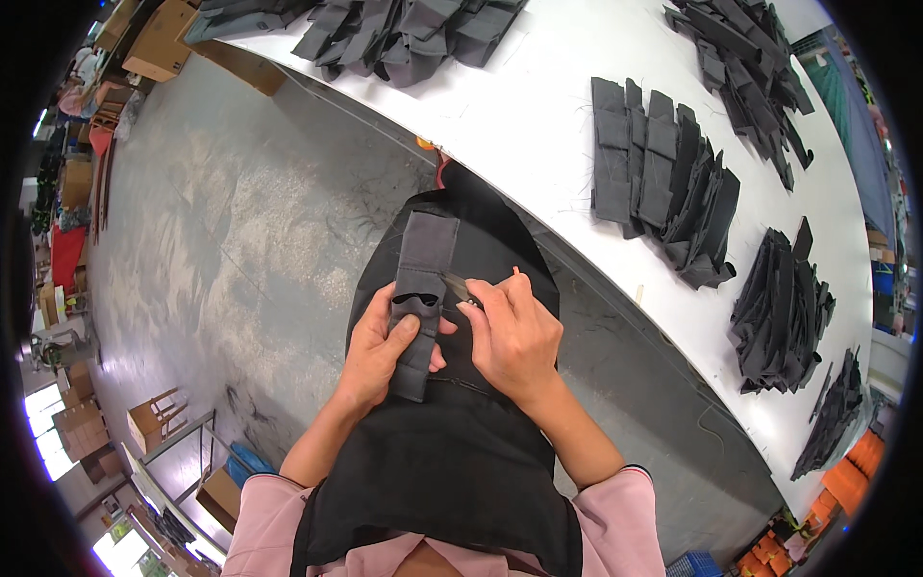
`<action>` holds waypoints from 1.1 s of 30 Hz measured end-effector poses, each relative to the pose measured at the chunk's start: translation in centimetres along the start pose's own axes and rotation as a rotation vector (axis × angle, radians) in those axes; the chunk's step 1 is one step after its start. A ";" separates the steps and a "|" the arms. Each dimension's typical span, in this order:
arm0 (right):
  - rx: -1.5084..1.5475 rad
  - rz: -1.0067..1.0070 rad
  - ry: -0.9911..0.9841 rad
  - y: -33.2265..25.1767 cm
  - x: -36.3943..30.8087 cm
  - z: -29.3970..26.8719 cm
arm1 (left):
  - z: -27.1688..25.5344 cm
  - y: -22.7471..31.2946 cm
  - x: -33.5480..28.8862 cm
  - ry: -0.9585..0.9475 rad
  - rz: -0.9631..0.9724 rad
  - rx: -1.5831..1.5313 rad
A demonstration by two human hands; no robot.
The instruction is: The recorder is inspecting and trimming small black fabric strips using a small pair of snips/scissors at a factory workbench.
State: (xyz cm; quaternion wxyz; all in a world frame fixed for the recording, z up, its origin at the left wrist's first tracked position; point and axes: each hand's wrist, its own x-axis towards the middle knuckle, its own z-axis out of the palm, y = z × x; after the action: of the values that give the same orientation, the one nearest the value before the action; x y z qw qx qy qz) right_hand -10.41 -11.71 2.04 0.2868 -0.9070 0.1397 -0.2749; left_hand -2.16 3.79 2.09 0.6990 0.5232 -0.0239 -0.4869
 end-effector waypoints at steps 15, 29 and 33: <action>0.961 0.765 -0.016 0.4 -0.7 -0.3 | -0.5 0.1 -0.4 -0.049 -0.081 -0.131; 0.210 0.018 -0.012 -0.3 0.0 0.1 | 0.0 0.0 -0.5 -0.029 -0.040 -0.054; 0.203 0.108 -0.027 -0.6 -0.2 0.7 | 0.1 -0.1 -0.5 -0.020 -0.012 -0.015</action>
State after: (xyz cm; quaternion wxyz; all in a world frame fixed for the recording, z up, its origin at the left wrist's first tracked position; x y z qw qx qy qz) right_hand -10.11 -10.87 1.80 0.3933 -0.8681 0.1561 -0.2594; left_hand -2.53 4.13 2.29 0.6996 0.5133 -0.0241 -0.4965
